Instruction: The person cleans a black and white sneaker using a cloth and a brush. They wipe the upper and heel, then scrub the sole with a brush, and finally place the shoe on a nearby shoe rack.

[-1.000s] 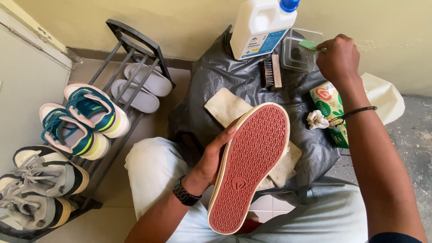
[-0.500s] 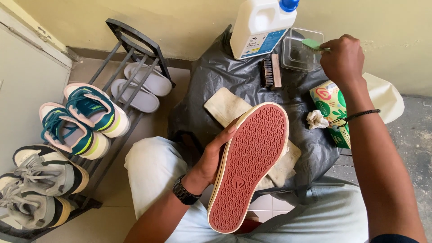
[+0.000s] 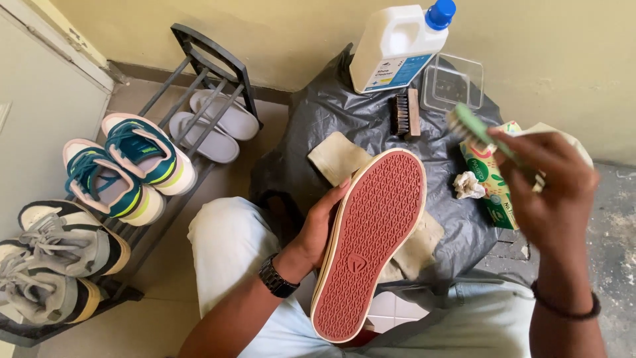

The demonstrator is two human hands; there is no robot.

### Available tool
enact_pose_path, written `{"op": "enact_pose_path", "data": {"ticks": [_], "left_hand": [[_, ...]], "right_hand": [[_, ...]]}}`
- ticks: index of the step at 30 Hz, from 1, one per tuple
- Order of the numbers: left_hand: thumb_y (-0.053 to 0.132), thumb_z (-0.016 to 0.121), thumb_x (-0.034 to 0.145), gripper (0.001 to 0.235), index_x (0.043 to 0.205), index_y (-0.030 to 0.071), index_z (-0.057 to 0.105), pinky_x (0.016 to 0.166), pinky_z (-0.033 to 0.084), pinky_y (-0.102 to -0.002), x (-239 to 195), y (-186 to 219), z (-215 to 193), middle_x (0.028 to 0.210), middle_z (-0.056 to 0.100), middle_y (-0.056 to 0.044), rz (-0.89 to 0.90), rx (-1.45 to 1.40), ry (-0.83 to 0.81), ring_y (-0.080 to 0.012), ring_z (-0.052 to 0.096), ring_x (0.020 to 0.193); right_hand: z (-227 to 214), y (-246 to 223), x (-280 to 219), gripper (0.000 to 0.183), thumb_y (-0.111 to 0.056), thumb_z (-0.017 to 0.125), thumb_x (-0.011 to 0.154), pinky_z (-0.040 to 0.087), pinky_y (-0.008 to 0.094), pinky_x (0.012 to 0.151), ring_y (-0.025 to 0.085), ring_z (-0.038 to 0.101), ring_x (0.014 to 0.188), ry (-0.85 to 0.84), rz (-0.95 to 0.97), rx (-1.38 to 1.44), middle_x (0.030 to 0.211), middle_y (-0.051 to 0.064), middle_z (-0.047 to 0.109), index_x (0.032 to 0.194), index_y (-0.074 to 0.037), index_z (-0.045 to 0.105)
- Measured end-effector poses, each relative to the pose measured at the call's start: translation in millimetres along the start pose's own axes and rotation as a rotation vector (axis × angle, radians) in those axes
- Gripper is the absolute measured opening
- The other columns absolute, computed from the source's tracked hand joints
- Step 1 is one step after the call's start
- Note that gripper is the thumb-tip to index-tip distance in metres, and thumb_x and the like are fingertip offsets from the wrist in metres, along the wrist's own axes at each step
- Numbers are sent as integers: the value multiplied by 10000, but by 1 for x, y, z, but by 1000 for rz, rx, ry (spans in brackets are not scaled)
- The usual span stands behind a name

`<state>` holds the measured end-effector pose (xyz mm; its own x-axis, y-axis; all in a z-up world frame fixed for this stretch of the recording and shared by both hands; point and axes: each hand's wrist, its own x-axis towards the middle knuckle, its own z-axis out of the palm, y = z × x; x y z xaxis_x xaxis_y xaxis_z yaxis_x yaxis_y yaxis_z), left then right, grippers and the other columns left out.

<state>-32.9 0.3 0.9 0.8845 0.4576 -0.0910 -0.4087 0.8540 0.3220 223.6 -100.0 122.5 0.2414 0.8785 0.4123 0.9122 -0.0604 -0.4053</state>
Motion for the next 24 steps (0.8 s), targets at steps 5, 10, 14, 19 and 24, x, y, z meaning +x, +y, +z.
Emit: {"op": "enact_pose_path", "data": {"ticks": [5, 10, 14, 19, 24], "left_hand": [[382, 524, 1058, 412, 1317, 79, 630, 969, 543, -403, 6, -19, -12, 1163, 713, -118, 60, -33, 19, -247, 678, 1067], [371, 501, 1077, 461, 1430, 76, 536, 1020, 529, -439, 3, -22, -8, 1271, 660, -144, 96, 2, -109, -272, 647, 1148], [371, 499, 1072, 493, 1482, 98, 493, 1055, 506, -440, -1, -17, 2, 1330, 637, -144, 84, 8, -120, -271, 629, 1193], [341, 458, 1066, 526, 1538, 108, 452, 1089, 477, -474, -1, -20, -5, 1399, 601, -152, 102, 27, -92, -287, 592, 1254], [403, 500, 1064, 468, 1400, 83, 554, 986, 540, -412, -5, -15, 1, 1248, 668, -125, 103, 84, -91, -243, 655, 1110]], "right_hand": [[7, -69, -37, 331, 122, 756, 1011, 463, 315, 651, 200, 599, 795, -2, -313, -115, 1054, 149, 637, 1276, -76, 756], [17, -69, -37, 339, 105, 813, 997, 446, 349, 649, 234, 588, 778, 87, -463, -321, 999, 126, 667, 1244, -124, 783], [27, -69, -42, 370, 102, 830, 975, 457, 347, 633, 239, 587, 764, 112, -497, -342, 1002, 128, 672, 1263, -121, 765], [31, -81, -44, 361, 42, 792, 1001, 409, 332, 583, 231, 560, 715, 82, -551, -330, 978, 116, 650, 1298, -154, 728], [31, -69, -39, 342, 96, 859, 973, 412, 323, 573, 208, 551, 719, 140, -488, -401, 969, 118, 683, 1234, -114, 793]]}}
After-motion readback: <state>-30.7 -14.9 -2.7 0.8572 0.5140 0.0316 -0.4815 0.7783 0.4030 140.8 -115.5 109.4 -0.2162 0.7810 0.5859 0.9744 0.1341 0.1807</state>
